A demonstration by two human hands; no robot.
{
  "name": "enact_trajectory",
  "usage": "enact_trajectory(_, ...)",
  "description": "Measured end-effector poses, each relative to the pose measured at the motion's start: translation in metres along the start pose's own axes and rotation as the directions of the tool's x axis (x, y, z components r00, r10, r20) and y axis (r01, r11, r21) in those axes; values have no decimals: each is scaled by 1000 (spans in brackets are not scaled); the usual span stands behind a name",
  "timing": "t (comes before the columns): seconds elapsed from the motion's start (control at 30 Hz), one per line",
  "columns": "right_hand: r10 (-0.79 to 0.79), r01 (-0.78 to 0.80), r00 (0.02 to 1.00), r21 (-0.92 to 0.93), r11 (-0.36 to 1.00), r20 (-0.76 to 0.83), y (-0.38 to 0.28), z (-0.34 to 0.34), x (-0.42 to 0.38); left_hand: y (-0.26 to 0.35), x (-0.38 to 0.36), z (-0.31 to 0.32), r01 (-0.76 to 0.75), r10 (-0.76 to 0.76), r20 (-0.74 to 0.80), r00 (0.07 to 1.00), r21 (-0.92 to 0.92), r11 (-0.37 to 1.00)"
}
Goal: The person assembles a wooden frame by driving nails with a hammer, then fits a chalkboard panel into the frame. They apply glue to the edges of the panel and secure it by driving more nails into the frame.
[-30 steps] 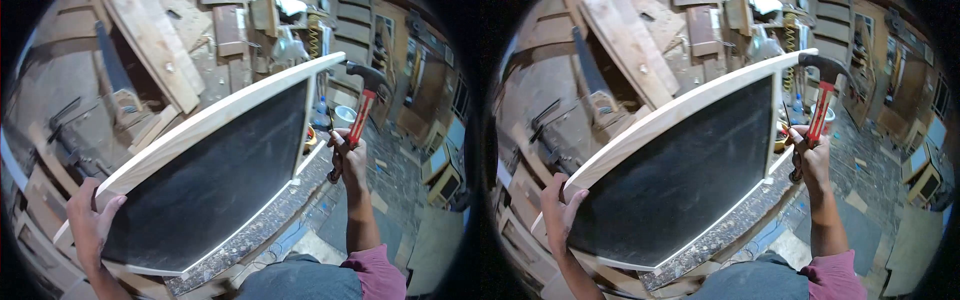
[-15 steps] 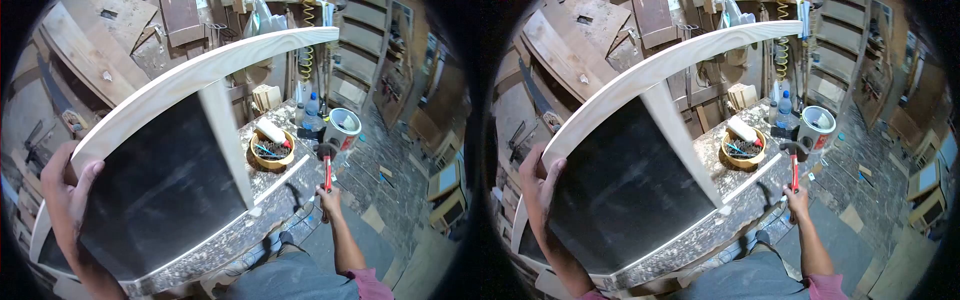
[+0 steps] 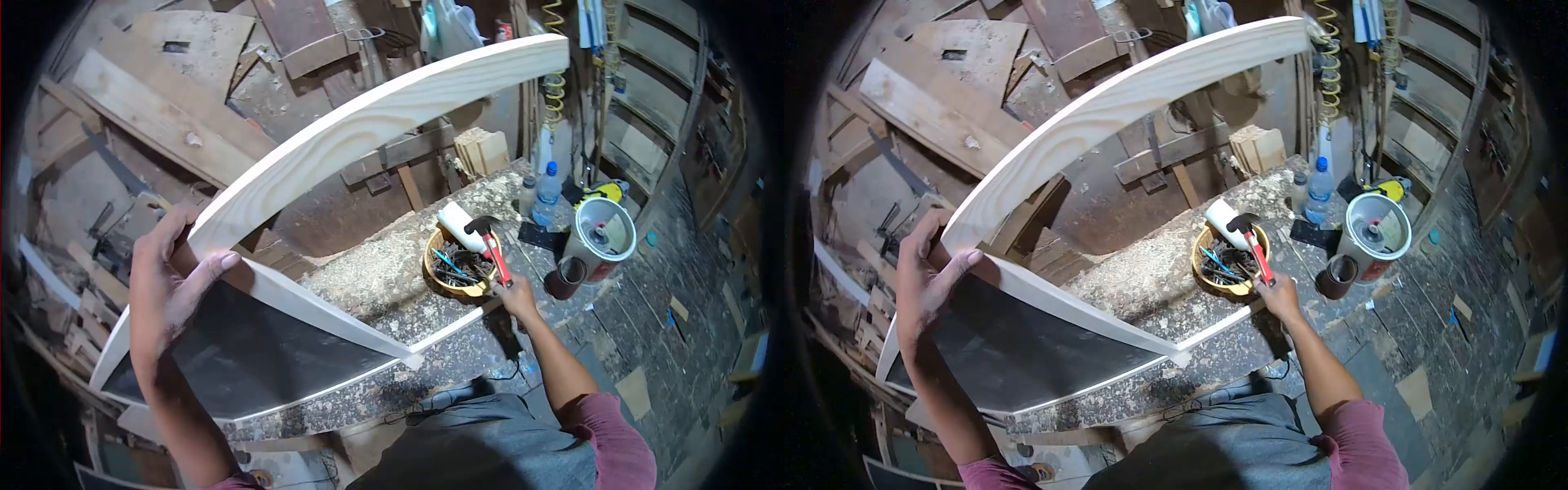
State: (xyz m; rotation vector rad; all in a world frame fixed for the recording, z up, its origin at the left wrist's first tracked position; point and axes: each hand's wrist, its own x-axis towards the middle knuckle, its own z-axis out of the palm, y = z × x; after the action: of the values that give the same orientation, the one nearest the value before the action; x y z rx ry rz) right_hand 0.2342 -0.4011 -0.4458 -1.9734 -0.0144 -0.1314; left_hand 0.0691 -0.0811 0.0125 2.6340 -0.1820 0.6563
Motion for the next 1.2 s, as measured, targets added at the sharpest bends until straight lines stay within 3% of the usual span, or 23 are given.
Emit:
enact_trajectory(0.13, -164, 175, 982, -120, 977, 97, -12, 18, 48, 8, -3, -6, 21, -20, 67, 998, -19, 1000)
enact_trajectory(0.2, -362, 347, 932, -275, 897, -2, -12, 30, 59, 4, -5, -6, 8, -6, 50, 999, -42, 999)
enact_trajectory(0.27, -462, 455, 886, -285, 844, 46, -4, 36, 67, 2, -8, -7, 76, -71, 68, 995, -77, 994)
enact_trajectory(0.33, -421, 453, 891, -369, 812, 168, -4, 32, 70, -1, -10, -6, 72, -71, 21, 997, -62, 995)
enact_trajectory(0.4, -337, 403, 914, -428, 809, 225, -24, 21, 60, 2, -12, -3, 71, -65, -48, 997, 135, 988)
enact_trajectory(0.43, -370, 434, 901, -445, 784, 226, -18, 21, 61, -1, -12, -1, 19, 5, -100, 995, 238, 971)
enact_trajectory(0.47, -371, 449, 893, -457, 768, 255, -22, 17, 58, 3, -13, -2, 95, -76, -92, 993, 219, 971)
enact_trajectory(0.53, -331, 433, 900, -501, 749, 283, -27, 12, 54, 0, -15, 1, -77, 128, -146, 981, 316, 946)
enact_trajectory(0.8, -376, 474, 879, -463, 749, 291, -25, 3, 57, -3, -16, -6, -62, 123, -194, 973, 294, 954)
enact_trajectory(0.9, -388, 476, 879, -488, 732, 275, -25, 0, 59, -9, -16, -12, -73, 126, -263, 956, 203, 977)
enact_trajectory(1.0, -355, 466, 884, -510, 723, 304, -20, -3, 62, -11, -20, -13, -94, 128, -234, 964, 150, 984)
enact_trajectory(1.07, -389, 484, 875, -491, 724, 289, -13, 0, 67, -9, -24, -7, -289, 343, -193, 919, 259, 922)
enact_trajectory(1.1, -400, 495, 869, -496, 713, 291, -11, 1, 69, -2, -29, -8, -251, 320, -126, 939, 385, 888)
enact_trajectory(1.2, -371, 474, 880, -498, 726, 298, -14, 5, 68, -5, -36, -8, -275, 380, -182, 907, 428, 861)
